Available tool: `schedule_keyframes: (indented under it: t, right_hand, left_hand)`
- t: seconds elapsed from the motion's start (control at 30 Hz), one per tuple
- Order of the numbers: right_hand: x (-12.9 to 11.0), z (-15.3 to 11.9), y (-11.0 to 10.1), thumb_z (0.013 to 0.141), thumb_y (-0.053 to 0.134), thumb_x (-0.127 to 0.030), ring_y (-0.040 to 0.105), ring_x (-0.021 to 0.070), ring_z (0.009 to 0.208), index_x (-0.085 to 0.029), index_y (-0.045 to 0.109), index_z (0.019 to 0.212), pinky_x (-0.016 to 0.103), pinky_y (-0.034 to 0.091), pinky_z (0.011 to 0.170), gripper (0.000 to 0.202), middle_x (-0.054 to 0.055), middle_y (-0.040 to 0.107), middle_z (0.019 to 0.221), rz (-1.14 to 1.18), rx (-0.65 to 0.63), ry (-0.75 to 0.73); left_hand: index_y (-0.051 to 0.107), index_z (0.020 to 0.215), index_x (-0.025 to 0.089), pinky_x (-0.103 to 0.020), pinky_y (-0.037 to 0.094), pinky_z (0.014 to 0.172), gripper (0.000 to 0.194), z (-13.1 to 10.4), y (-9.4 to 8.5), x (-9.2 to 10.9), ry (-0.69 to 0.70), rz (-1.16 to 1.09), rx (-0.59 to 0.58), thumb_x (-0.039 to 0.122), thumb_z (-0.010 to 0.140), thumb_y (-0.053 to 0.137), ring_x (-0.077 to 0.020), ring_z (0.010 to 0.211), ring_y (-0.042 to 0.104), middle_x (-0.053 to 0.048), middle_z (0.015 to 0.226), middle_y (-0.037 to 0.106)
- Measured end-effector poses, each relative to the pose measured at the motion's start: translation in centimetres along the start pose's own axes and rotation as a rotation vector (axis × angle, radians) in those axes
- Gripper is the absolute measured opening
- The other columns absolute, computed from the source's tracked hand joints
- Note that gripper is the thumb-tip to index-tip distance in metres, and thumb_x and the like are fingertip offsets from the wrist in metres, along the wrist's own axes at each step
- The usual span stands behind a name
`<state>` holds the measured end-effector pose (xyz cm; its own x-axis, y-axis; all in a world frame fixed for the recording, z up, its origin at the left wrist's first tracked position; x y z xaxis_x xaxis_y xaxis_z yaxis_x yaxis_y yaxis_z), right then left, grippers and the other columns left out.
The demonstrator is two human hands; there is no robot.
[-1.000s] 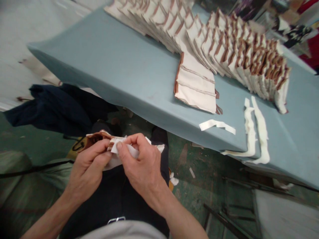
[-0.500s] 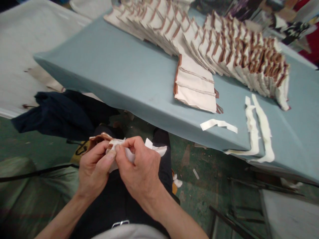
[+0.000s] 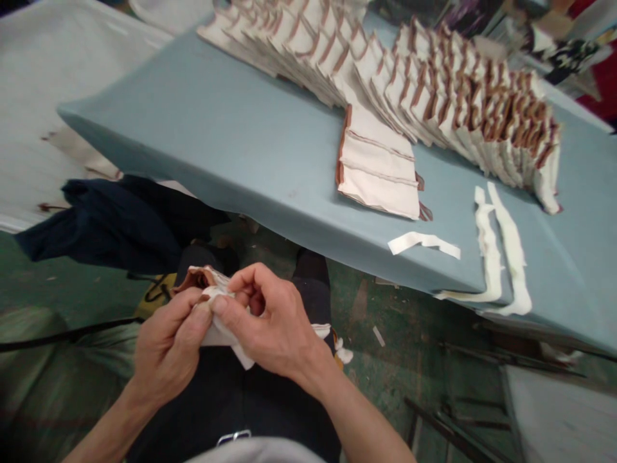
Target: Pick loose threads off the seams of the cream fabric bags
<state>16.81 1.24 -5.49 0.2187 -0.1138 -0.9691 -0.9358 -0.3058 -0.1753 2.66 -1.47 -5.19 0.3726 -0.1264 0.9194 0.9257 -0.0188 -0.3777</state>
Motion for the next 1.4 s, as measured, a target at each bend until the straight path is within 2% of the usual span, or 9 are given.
schedule_keyframes:
  t: [0.07, 0.2, 0.37, 0.53, 0.77, 0.9, 1.1, 1.23, 1.4]
  right_hand:
    - [0.4, 0.2, 0.3, 0.095, 0.073, -0.051, 0.049, 0.0108, 0.061, -0.021, 0.064, 0.090, 0.024, 0.041, 0.057, 0.031, -0.005, 0.057, 0.070, 0.091, -0.080, 0.032]
    - [0.6, 0.2, 0.2, 0.096, 0.073, -0.058, 0.048, 0.0107, 0.061, -0.021, 0.064, 0.090, 0.023, 0.039, 0.055, 0.038, -0.005, 0.056, 0.070, 0.116, -0.117, 0.029]
    - [-0.3, 0.1, -0.7, 0.101, 0.071, -0.044, 0.050, 0.0092, 0.063, -0.021, 0.064, 0.089, 0.023, 0.039, 0.059, 0.026, -0.005, 0.060, 0.074, -0.031, -0.073, -0.097]
    - [-0.3, 0.3, -1.0, 0.101, 0.071, -0.046, 0.050, 0.0091, 0.060, -0.021, 0.065, 0.089, 0.023, 0.039, 0.056, 0.029, -0.005, 0.060, 0.073, -0.011, -0.101, -0.083]
    - [-0.9, 0.2, -1.3, 0.100, 0.070, -0.031, 0.051, 0.0092, 0.065, -0.021, 0.065, 0.089, 0.023, 0.040, 0.061, 0.015, -0.005, 0.063, 0.076, -0.126, -0.070, -0.145]
    - [0.6, 0.7, -1.5, 0.095, 0.078, -0.043, 0.046, 0.0088, 0.062, -0.020, 0.062, 0.086, 0.023, 0.036, 0.057, 0.030, -0.006, 0.057, 0.072, 0.009, -0.152, 0.015]
    - [2.5, 0.8, -0.3, 0.073, 0.095, -0.059, 0.041, 0.0067, 0.058, -0.019, 0.057, 0.085, 0.020, 0.031, 0.052, 0.056, -0.008, 0.054, 0.070, 0.497, -0.406, 0.282]
    - [3.3, 0.3, 0.3, 0.067, 0.098, -0.060, 0.043, 0.0064, 0.059, -0.019, 0.057, 0.085, 0.019, 0.030, 0.052, 0.061, -0.007, 0.056, 0.071, 0.596, -0.423, 0.358]
    - [4.2, -0.5, 1.3, 0.070, 0.094, -0.066, 0.035, 0.0061, 0.055, -0.020, 0.055, 0.084, 0.020, 0.025, 0.049, 0.062, -0.009, 0.048, 0.066, 0.615, -0.442, 0.375]
  left_hand:
    - [0.057, 0.077, 0.023, -0.025, 0.045, 0.056, 0.024, 0.0, 0.1, 0.1, 0.011, -0.021, -0.029, 0.018, 0.099, 0.048, -0.0115, 0.051, 0.043, 0.003, 0.068, 0.063]
    - [0.062, 0.086, 0.022, -0.024, 0.043, 0.053, 0.023, -0.1, 0.1, 0.0, 0.045, -0.039, -0.058, 0.013, 0.102, 0.048, -0.0112, 0.052, 0.046, 0.004, 0.069, 0.061]
    - [0.063, 0.088, 0.022, -0.024, 0.040, 0.051, 0.022, 0.0, 0.3, -0.3, 0.105, -0.010, -0.098, 0.010, 0.102, 0.050, -0.0110, 0.054, 0.050, 0.005, 0.069, 0.062]
    - [0.061, 0.089, 0.022, -0.024, 0.039, 0.050, 0.022, 0.1, 0.6, -0.3, 0.128, 0.014, -0.105, 0.009, 0.102, 0.049, -0.0100, 0.050, 0.046, 0.004, 0.070, 0.062]
    - [0.059, 0.085, 0.022, -0.022, 0.045, 0.054, 0.025, 0.5, 0.8, 0.6, 0.180, 0.087, -0.119, 0.005, 0.099, 0.046, -0.0115, 0.055, 0.055, 0.004, 0.068, 0.061]
    - [0.060, 0.091, 0.021, -0.023, 0.052, 0.063, 0.024, 0.5, 0.8, 0.8, 0.259, 0.149, -0.162, 0.005, 0.101, 0.045, -0.0139, 0.062, 0.065, 0.002, 0.073, 0.067]
    - [0.061, 0.100, 0.022, -0.026, 0.056, 0.075, 0.022, -0.1, 0.7, 1.5, 0.352, 0.209, -0.255, 0.007, 0.103, 0.045, -0.0180, 0.079, 0.074, -0.002, 0.088, 0.076]
    - [0.055, 0.089, 0.022, -0.026, 0.051, 0.067, 0.023, -0.1, 1.0, 2.2, 0.343, 0.198, -0.295, 0.009, 0.104, 0.044, -0.0153, 0.070, 0.068, 0.001, 0.078, 0.066]
    - [0.046, 0.074, 0.023, -0.024, 0.038, 0.051, 0.029, 0.4, 1.1, 2.9, 0.304, 0.180, -0.182, 0.009, 0.098, 0.042, -0.0101, 0.052, 0.051, 0.006, 0.062, 0.050]
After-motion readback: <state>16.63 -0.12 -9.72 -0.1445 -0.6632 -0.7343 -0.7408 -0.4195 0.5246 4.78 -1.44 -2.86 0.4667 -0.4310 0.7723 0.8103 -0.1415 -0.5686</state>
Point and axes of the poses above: each hand's wrist, its own z-axis towards the middle knuckle, its own y-axis out of the palm, x = y × z, the point moved 7 cm from there along z, towards the middle knuckle
